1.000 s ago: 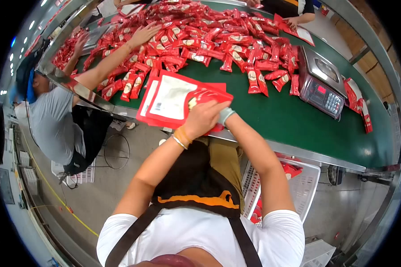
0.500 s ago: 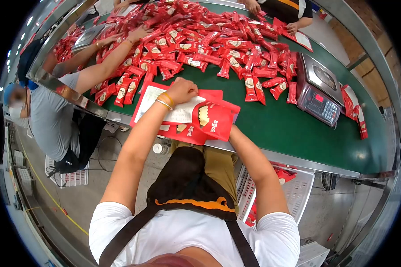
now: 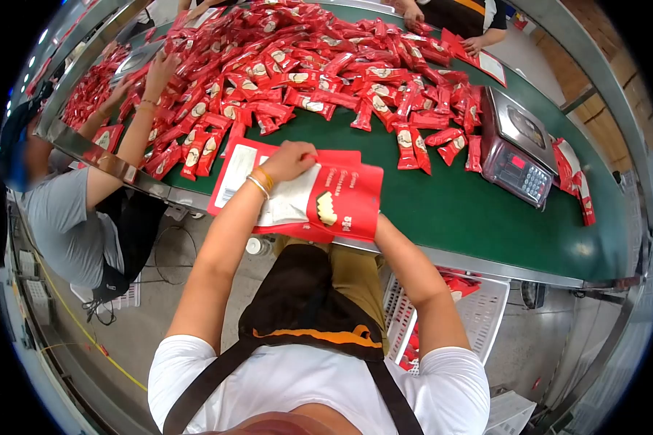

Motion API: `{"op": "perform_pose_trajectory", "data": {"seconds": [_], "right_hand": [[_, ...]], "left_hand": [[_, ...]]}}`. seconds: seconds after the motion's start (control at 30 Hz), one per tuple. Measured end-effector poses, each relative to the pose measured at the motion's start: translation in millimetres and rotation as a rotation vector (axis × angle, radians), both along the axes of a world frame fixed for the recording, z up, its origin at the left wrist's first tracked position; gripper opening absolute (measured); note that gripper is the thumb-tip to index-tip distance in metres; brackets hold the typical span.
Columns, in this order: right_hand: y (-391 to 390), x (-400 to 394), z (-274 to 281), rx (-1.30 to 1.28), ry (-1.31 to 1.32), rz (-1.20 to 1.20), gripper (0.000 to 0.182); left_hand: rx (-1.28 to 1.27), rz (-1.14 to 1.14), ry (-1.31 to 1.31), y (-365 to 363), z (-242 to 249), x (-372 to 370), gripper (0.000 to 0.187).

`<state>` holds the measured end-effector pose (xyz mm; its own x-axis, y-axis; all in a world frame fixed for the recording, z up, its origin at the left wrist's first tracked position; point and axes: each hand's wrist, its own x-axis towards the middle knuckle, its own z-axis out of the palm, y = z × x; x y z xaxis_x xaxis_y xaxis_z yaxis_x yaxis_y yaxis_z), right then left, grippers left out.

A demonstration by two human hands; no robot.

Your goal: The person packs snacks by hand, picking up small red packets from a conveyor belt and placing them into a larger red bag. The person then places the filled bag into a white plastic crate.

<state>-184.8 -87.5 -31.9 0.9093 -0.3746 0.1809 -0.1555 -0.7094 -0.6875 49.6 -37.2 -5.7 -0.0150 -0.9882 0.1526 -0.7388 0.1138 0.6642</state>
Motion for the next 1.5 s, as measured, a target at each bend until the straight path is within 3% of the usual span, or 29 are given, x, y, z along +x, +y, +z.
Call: {"op": "perform_pose_trajectory", "data": {"seconds": [0.03,0.1,0.17,0.2,0.27,0.3,0.37,0.47,0.6,0.67,0.77,0.8,0.87,1.0,1.13,1.2,1.23,1.37,1.4,1.5], "right_hand": [[0,2,0,0.002,-0.004,0.003,0.024],[-3,5,-1,0.016,-0.010,0.006,0.023],[-6,6,-1,0.034,-0.015,0.005,0.023],[-7,6,-1,0.043,-0.019,0.004,0.023],[-7,5,-2,0.069,-0.023,0.005,0.022],[-8,6,-2,0.084,-0.030,0.006,0.022],[-9,8,-4,0.127,-0.045,0.012,0.022],[-8,7,-5,0.238,-0.052,0.022,0.021],[-22,-23,4,0.864,-0.071,-0.121,0.020],[-63,-45,10,0.117,-0.161,-0.375,0.022],[-113,-71,16,-0.338,-0.206,-1.059,0.042],[-117,-74,12,-0.335,-0.202,-1.063,0.042],[-130,-74,10,-0.497,0.125,-1.002,0.045],[-136,-78,33,-0.272,0.265,-1.203,0.043],[-126,-92,24,-0.454,0.447,-1.155,0.042],[-117,-95,17,-0.591,0.294,-1.030,0.039],[-120,-97,13,-0.461,0.131,-0.901,0.039],[-115,-99,17,-0.338,0.162,-1.047,0.041],[-115,-95,18,-0.498,0.022,-1.103,0.040],[-98,-59,43,-0.562,-0.112,-1.106,0.041]], "left_hand": [[-0.097,0.068,0.025,0,6,1,0.015],[-0.208,0.133,-0.163,1,3,1,0.009],[0.017,0.199,-0.307,7,8,-5,0.013],[0.014,0.175,-0.307,10,11,-8,0.013],[-0.198,0.363,-0.453,34,12,-23,0.037],[-0.199,0.345,-0.456,43,18,-33,0.037],[-0.178,0.408,-0.390,60,30,-51,0.058],[-0.097,0.437,-0.413,54,5,-65,0.057],[-0.066,0.475,-0.505,53,2,-71,0.056],[-0.092,0.472,-0.548,49,5,-67,0.055],[-0.108,0.449,-0.475,54,3,-70,0.054],[-0.117,0.439,-0.474,54,2,-70,0.053],[-0.143,0.438,-0.481,52,4,-68,0.053],[-0.102,0.448,-0.476,52,3,-68,0.052],[-0.130,0.438,-0.469,52,1,-68,0.050],[-0.099,0.435,-0.469,53,4,-68,0.049],[-0.066,0.429,-0.471,53,6,-69,0.048],[-0.077,0.432,-0.473,54,3,-69,0.048],[-0.094,0.433,-0.466,53,2,-68,0.048],[-0.127,0.445,-0.444,50,2,-68,0.048]]}}
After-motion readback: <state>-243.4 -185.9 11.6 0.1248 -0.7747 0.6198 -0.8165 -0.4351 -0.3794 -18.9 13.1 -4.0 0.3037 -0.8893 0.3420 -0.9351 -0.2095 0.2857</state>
